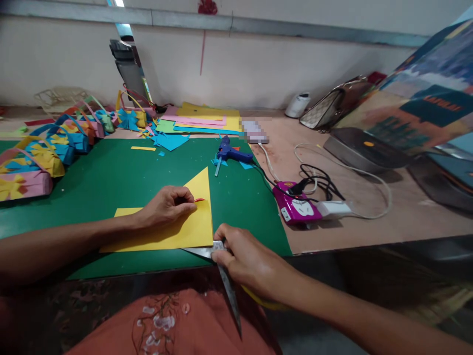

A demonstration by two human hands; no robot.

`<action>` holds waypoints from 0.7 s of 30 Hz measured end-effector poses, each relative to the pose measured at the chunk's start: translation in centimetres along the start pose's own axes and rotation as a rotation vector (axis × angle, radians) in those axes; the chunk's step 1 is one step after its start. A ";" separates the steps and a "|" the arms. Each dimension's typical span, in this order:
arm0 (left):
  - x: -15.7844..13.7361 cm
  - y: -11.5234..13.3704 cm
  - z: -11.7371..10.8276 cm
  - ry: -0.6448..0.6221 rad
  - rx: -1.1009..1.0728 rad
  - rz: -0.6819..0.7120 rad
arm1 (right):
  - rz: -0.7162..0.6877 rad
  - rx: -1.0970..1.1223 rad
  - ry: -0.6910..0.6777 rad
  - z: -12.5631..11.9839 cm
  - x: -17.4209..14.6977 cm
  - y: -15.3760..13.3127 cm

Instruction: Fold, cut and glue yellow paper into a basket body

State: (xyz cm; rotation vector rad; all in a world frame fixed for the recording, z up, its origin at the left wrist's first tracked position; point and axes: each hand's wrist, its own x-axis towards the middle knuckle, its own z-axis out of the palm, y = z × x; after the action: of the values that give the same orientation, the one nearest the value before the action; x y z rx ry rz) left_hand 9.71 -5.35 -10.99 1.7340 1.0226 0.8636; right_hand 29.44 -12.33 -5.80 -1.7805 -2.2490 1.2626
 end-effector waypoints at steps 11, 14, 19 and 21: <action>-0.1 0.4 0.0 0.024 0.045 0.026 | 0.011 -0.021 -0.010 -0.1 0.1 -0.2; 0.1 0.2 0.1 0.060 0.064 0.028 | -0.030 -0.031 0.008 -0.6 0.6 -0.2; 2.3 -0.7 -0.2 0.152 0.116 0.022 | -0.042 -0.021 0.018 -2.2 2.6 0.4; 3.6 -1.1 -0.4 0.181 0.140 0.020 | -0.045 -0.003 0.015 -3.0 3.7 0.7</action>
State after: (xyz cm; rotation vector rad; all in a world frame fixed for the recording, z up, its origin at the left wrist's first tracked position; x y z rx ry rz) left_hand 10.54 -1.66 -11.48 1.8100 1.2114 0.9964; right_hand 30.11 -7.56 -5.88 -1.7246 -2.2706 1.2349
